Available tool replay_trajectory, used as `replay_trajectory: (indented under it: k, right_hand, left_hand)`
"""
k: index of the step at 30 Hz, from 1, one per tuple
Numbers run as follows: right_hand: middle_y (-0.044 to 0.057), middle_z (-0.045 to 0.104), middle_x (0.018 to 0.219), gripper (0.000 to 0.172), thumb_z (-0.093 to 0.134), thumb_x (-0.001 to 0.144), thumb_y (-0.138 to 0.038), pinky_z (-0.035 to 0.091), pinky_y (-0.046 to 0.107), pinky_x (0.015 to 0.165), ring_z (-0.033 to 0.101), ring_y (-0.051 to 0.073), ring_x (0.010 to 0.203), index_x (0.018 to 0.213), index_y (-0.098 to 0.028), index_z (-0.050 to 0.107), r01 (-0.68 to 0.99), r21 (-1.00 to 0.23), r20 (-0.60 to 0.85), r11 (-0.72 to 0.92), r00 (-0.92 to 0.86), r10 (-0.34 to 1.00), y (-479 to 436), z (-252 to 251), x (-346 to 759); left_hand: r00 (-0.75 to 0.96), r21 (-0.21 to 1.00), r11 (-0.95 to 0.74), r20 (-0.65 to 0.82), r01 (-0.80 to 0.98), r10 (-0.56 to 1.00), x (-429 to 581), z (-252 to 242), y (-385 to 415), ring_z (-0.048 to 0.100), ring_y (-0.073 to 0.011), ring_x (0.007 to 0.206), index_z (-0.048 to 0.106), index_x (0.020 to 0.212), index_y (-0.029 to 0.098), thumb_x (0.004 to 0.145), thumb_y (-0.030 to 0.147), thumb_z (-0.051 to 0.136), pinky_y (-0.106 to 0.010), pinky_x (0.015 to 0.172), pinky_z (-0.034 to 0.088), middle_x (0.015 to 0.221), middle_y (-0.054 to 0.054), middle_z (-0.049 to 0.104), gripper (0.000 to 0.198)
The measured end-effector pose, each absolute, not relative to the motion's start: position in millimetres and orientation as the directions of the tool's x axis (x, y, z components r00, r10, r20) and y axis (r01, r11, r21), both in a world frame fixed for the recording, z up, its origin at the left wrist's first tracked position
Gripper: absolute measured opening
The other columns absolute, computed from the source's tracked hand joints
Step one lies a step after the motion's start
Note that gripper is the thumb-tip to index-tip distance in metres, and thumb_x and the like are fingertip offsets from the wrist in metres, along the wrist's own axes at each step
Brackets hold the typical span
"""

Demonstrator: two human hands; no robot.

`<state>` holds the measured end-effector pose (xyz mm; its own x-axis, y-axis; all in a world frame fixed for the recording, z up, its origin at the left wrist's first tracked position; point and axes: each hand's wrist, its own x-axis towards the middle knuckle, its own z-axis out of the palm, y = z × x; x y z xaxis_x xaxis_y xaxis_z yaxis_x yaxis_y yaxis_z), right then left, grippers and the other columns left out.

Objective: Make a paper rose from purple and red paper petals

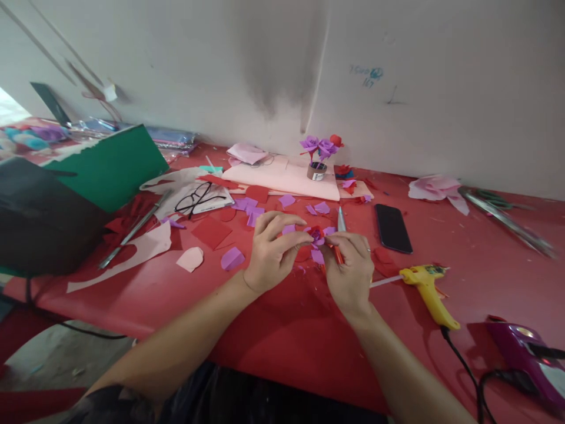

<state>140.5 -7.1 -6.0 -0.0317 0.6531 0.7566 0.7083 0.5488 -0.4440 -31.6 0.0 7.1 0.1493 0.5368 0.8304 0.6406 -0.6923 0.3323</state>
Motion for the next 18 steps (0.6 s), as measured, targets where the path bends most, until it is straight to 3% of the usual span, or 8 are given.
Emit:
replay_trajectory:
  k: [8,14,18]
  right_hand:
    - [0.004,0.069,0.084,0.008,0.063,0.090,-0.026,0.046,0.036,0.079,0.059,0.020,0.082,0.086,-0.022,0.068,0.713,-0.445,0.748,0.542,-0.038,0.663,-8,-6,140]
    - [0.004,0.068,0.085,0.008,0.064,0.090,-0.027,0.047,0.036,0.078,0.058,0.020,0.083,0.087,-0.021,0.068,0.711,-0.439,0.753,0.550,-0.042,0.656,-7,-7,140]
    - [0.005,0.068,0.085,0.007,0.064,0.090,-0.024,0.047,0.035,0.077,0.058,0.020,0.082,0.087,-0.020,0.068,0.707,-0.432,0.754,0.559,-0.056,0.654,-6,-8,141]
  left_hand:
    - [0.224,0.288,-0.687,0.802,0.667,0.553,-35,11,2,0.054,-0.0205,0.101,0.068,0.088,0.024,0.091,0.015,0.053,-0.038,0.091,0.040,0.103,-0.005,0.070,0.018]
    - [0.287,0.160,-0.693,0.828,0.703,0.482,-40,14,5,0.051,-0.0215,0.105,0.069,0.083,0.026,0.089,0.013,0.057,-0.039,0.090,0.034,0.103,-0.003,0.070,0.019]
    - [0.256,0.192,-0.686,0.831,0.702,0.494,-43,19,1,0.052,-0.0220,0.103,0.068,0.083,0.025,0.089,0.016,0.058,-0.040,0.090,0.035,0.102,-0.005,0.069,0.015]
